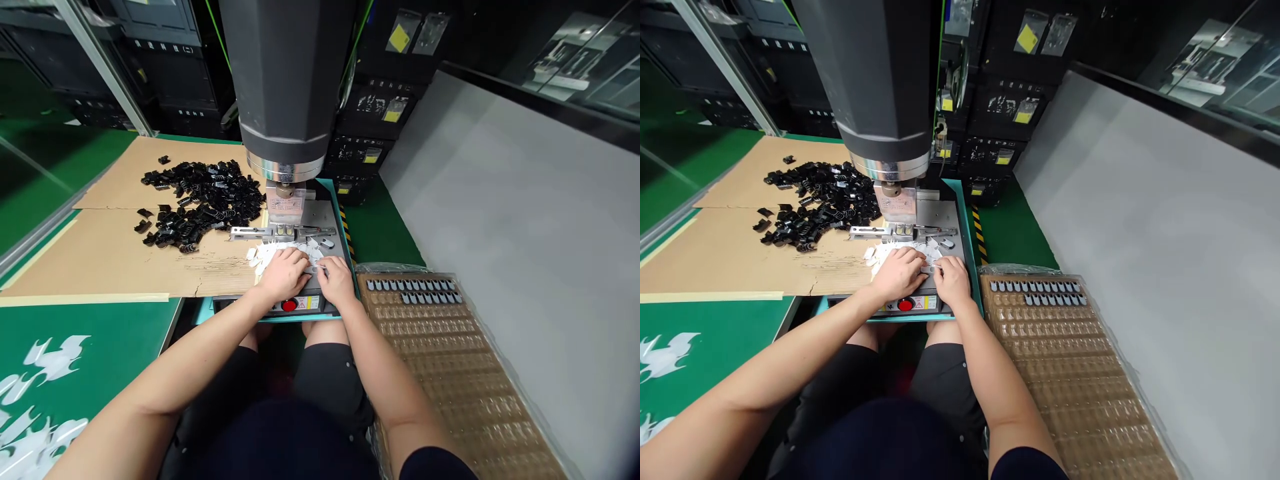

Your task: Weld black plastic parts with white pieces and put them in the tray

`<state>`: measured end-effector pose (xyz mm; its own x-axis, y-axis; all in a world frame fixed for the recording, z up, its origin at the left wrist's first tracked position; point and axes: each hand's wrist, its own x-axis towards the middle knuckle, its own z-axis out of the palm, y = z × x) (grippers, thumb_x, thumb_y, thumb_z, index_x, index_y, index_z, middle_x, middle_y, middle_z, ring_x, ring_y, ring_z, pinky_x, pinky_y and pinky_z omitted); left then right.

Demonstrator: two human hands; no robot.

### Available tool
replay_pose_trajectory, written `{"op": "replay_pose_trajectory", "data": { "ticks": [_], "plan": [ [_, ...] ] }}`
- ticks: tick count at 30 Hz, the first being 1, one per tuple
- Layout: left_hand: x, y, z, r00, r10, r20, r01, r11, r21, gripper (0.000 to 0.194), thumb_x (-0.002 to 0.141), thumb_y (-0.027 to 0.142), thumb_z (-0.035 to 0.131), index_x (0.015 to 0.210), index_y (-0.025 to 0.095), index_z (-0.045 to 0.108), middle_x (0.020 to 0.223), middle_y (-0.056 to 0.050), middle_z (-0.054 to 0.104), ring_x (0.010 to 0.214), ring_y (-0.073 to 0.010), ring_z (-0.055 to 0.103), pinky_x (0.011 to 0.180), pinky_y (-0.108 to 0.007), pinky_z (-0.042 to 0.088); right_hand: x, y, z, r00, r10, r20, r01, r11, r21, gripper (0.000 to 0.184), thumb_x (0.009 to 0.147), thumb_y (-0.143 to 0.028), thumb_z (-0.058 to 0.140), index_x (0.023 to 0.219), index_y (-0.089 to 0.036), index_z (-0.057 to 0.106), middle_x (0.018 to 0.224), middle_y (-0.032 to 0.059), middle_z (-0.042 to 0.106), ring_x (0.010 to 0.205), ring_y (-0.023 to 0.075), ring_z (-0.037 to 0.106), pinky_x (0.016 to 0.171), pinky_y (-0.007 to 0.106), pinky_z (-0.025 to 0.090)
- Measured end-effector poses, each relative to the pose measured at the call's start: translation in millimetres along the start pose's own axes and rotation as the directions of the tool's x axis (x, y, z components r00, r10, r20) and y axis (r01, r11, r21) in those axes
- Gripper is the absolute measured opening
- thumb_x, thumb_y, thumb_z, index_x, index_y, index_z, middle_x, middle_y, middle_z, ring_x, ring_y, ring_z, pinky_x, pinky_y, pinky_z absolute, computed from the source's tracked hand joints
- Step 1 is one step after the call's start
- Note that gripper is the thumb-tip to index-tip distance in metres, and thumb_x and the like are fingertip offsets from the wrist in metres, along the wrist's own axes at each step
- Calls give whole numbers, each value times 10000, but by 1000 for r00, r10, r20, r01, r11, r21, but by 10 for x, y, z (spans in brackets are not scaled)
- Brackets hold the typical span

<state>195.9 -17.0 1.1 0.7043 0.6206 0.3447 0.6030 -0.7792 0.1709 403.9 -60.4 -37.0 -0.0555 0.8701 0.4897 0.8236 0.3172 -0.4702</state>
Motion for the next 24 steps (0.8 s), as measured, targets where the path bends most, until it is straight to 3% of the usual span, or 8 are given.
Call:
{"op": "replay_pose_trajectory", "data": {
  "ticks": [7, 10, 13, 16, 20, 24],
  "plan": [
    [94, -24, 49, 992, -104, -76, 94, 988, -119, 332, 1028, 388, 613, 1300, 204, 657, 1306, -150, 667, 1229, -360, 557, 1004, -532, 442, 10, -12, -57, 994, 109, -14, -106, 984, 145, 197, 1049, -299, 516, 1053, -243, 705, 1048, 82, 764, 970, 261, 680, 931, 412, 553],
    [162, -16, 31, 992, -89, -94, 76, 988, -134, 356, 1034, 382, 606, 1345, 217, 657, 1350, -139, 659, 1250, -355, 553, 1017, -524, 442, 10, 13, -68, 982, 185, -22, -173, 948, 268, 228, 1057, -385, 534, 1076, -246, 714, 1037, 66, 777, 900, 230, 703, 863, 369, 573],
    [221, 8, -17, 993, -48, -107, 26, 980, -195, 265, 1047, 384, 595, 1237, 241, 712, 1333, -118, 678, 1246, -335, 567, 1021, -513, 450, 2, 18, -61, 968, 249, 4, -223, 858, 462, 271, 1043, -474, 586, 1096, -247, 724, 1027, 48, 789, 864, 206, 722, 829, 347, 590],
    [234, 36, -79, 984, -63, -167, -4, 928, -373, 202, 1044, 404, 621, 1105, 242, 725, 1256, -97, 718, 1195, -292, 611, 1048, -493, 467, -11, -48, -33, 953, 304, 7, -235, 723, 650, 333, 1009, -543, 647, 1132, -242, 719, 1008, 46, 791, 852, 198, 732, 827, 356, 609],
    [135, 57, -163, 972, -157, -177, -12, 715, -699, 229, 1007, 460, 687, 1002, 231, 696, 1163, -88, 741, 1130, -243, 676, 1062, -465, 513, -12, -239, 3, 947, 319, 30, -221, 585, 780, 342, 994, -566, 677, 1112, -245, 692, 938, 37, 772, 800, 189, 729, 759, 346, 619],
    [-70, -60, -261, 935, -355, -5, 131, 358, -924, 354, 965, 551, 719, 949, 216, 607, 1229, -120, 730, 1048, -232, 728, 927, -422, 591, 50, -370, 25, 952, 305, -20, -181, 613, 769, 298, 1006, -547, 656, 1064, -254, 660, 1050, 62, 741, 855, 201, 716, 749, 353, 632]
  ]
}}
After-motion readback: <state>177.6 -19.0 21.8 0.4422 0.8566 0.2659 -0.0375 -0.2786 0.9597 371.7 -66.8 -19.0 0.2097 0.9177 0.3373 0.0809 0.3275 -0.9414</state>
